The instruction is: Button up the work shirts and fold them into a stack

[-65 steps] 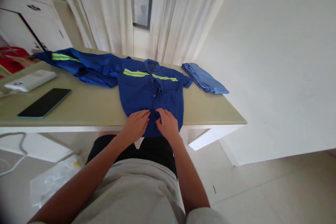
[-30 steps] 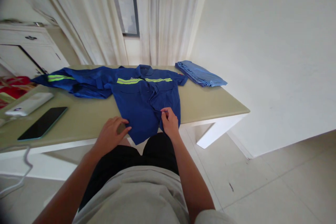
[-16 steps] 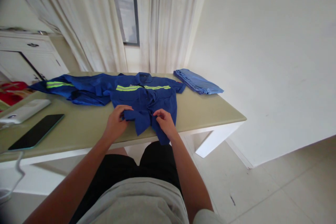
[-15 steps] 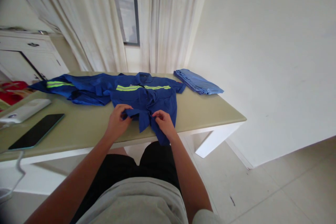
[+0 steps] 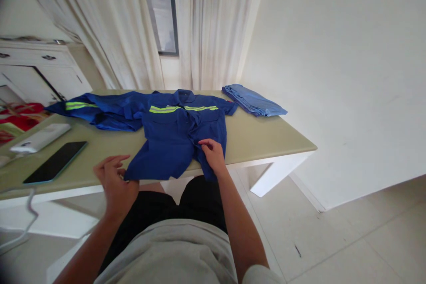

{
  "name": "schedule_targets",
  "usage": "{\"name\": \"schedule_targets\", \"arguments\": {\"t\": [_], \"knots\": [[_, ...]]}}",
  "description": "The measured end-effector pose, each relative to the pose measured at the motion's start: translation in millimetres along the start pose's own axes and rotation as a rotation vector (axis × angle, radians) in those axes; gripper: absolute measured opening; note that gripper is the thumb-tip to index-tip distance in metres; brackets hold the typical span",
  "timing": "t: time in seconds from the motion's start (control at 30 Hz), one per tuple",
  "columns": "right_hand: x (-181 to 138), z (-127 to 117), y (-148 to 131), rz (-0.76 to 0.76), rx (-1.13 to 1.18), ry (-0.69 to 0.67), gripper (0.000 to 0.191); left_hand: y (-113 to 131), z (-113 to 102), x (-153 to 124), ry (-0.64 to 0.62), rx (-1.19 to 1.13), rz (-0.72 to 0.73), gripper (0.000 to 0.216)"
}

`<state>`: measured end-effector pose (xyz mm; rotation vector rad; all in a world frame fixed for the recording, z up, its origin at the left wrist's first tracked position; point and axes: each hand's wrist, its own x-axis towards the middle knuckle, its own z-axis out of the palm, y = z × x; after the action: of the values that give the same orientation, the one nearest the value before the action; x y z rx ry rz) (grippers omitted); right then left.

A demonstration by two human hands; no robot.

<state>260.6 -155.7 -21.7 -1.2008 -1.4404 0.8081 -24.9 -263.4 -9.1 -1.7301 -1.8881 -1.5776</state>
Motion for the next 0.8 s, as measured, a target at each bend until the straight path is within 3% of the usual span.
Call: {"name": "schedule_targets", "arguments": {"t": [0.13,0.17,0.27,0.33,0.5,0.63,0.73,0.8], "knots": [[0,1,-2,-0.064,-0.152,-0.035,0.024,-17,-5,-13,-0.183,0.023,0.014,0.045],[1,1,-3,-0.070,-0.172,-0.047,0.024,-19,-7,-14,-0.149,0.011,0.042,0.040],[4,-2,-3,-0.031,-0.143,-0.091,0.028,-21,-19,-16,0.155,-0.029,0.133,0.024],[5,-3,-3,-0.001,-0.123,-0.111,0.030,-21,-29,-19,0.192,-0.028,0.154,0.025],[2,5,-3,-0.067,-0.273,-0.106,0.028,-29,-41,-34,-0.320,0.122,0.003,0.053],[6,8,-15,-0.102,-0.423,-0.233,0.043,-36,-40,-25,-0.518,0.289,-0.034,0.052],[11,6,-24,-0.208,-0.502,-0.375,0.043,-32,-46,1,-0.696,0.303,0.064,0.048],[11,6,-26,-0.253,-0.520,-0.419,0.040,-18,-51,21,-0.850,0.208,0.207,0.063]]}}
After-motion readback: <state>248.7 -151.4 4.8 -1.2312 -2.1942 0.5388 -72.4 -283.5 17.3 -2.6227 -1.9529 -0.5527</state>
